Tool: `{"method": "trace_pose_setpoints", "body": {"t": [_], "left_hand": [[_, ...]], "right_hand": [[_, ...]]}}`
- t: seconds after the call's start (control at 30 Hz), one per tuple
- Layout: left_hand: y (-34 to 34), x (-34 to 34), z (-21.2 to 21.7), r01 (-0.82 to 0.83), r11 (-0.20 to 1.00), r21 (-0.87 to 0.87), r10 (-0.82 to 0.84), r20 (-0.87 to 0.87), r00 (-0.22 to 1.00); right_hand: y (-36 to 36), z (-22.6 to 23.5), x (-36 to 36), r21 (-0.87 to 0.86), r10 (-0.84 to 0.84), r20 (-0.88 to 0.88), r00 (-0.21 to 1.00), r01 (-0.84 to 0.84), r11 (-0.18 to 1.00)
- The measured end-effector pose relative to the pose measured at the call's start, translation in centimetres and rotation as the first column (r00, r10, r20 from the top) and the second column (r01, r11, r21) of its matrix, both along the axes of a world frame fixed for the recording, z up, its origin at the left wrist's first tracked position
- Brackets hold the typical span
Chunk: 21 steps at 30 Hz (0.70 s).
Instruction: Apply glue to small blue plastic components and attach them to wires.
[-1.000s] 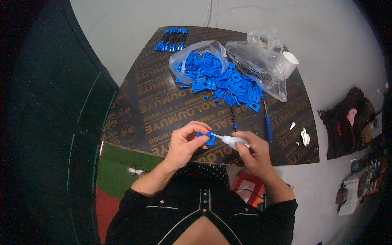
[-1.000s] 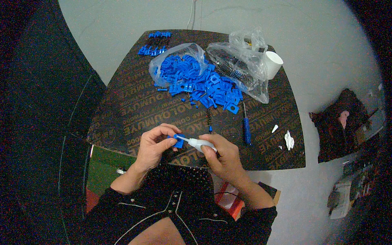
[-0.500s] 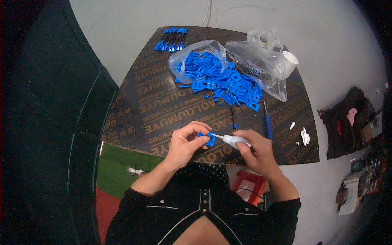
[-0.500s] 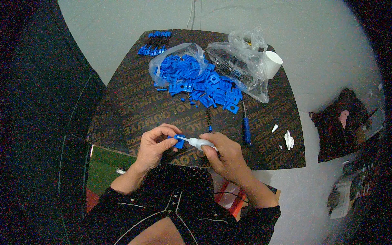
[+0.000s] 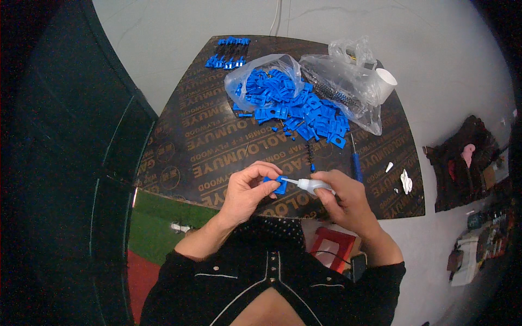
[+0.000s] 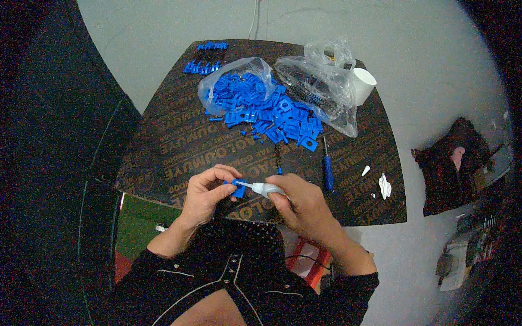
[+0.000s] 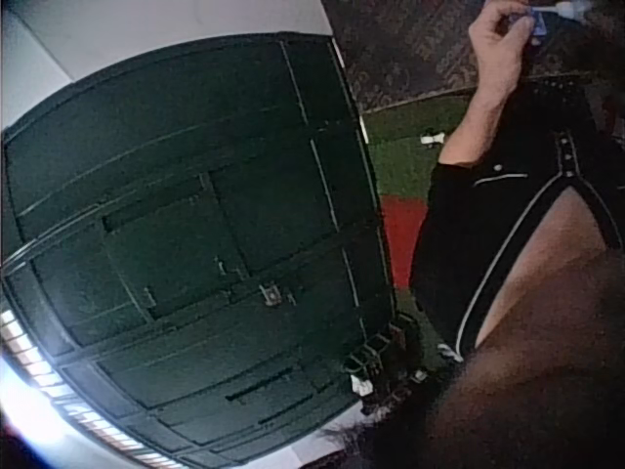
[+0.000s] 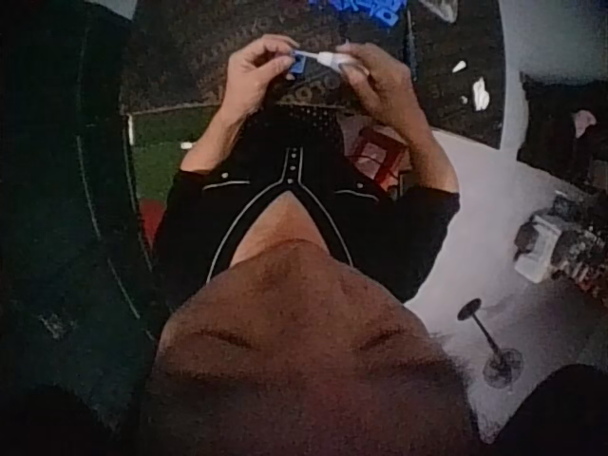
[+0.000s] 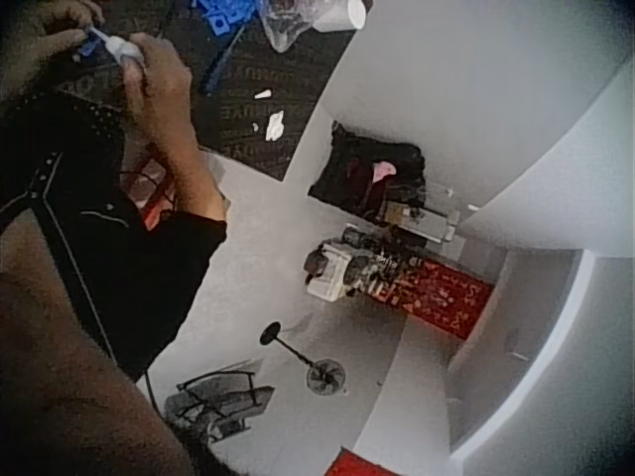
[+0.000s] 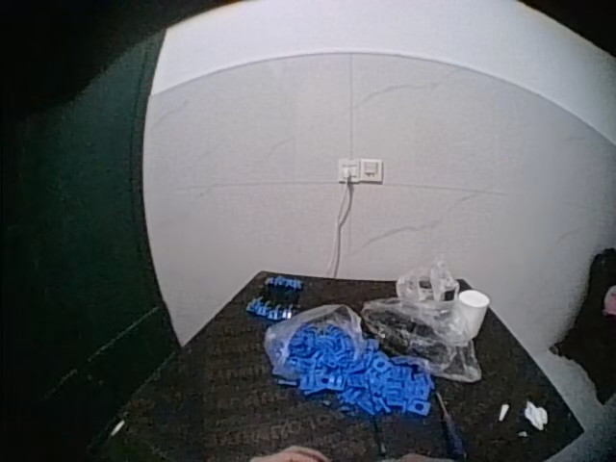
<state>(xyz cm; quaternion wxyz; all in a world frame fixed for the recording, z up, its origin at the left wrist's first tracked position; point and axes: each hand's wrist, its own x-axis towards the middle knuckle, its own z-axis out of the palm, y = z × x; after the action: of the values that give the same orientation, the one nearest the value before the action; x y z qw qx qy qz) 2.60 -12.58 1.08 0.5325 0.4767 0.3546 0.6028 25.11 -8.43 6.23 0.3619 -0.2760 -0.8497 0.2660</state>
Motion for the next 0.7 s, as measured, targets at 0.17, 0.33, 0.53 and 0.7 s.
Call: {"method": "trace_pose_setpoints", "body": {"t": [0.17, 0.33, 0.53, 0.7], "left_hand": [[-0.1, 0.0, 0.0, -0.011, 1.0, -0.01, 0.011, -0.01, 1.0], [0.0, 0.0, 0.0, -0.008, 1.0, -0.011, 0.008, -0.015, 1.0], [-0.1, 0.0, 0.1, -0.012, 1.0, -0.006, 0.012, -0.004, 1.0], [0.0, 0.0, 0.1, -0.001, 1.0, -0.006, 0.001, 0.004, 1.0]], "right_hand": [[0.0, 0.3, 0.0, -0.03, 0.0, 0.023, 1.0, 0.0, 1.0], [0.1, 0.8, 0.0, -0.021, 0.003, 0.044, 0.999, -0.002, 1.0], [0.1, 1.1, 0.0, -0.002, 0.027, 0.059, 0.998, -0.027, 1.0], [0.2, 1.0, 0.0, -0.009, 0.026, 0.055, 0.998, -0.025, 1.0]]}}
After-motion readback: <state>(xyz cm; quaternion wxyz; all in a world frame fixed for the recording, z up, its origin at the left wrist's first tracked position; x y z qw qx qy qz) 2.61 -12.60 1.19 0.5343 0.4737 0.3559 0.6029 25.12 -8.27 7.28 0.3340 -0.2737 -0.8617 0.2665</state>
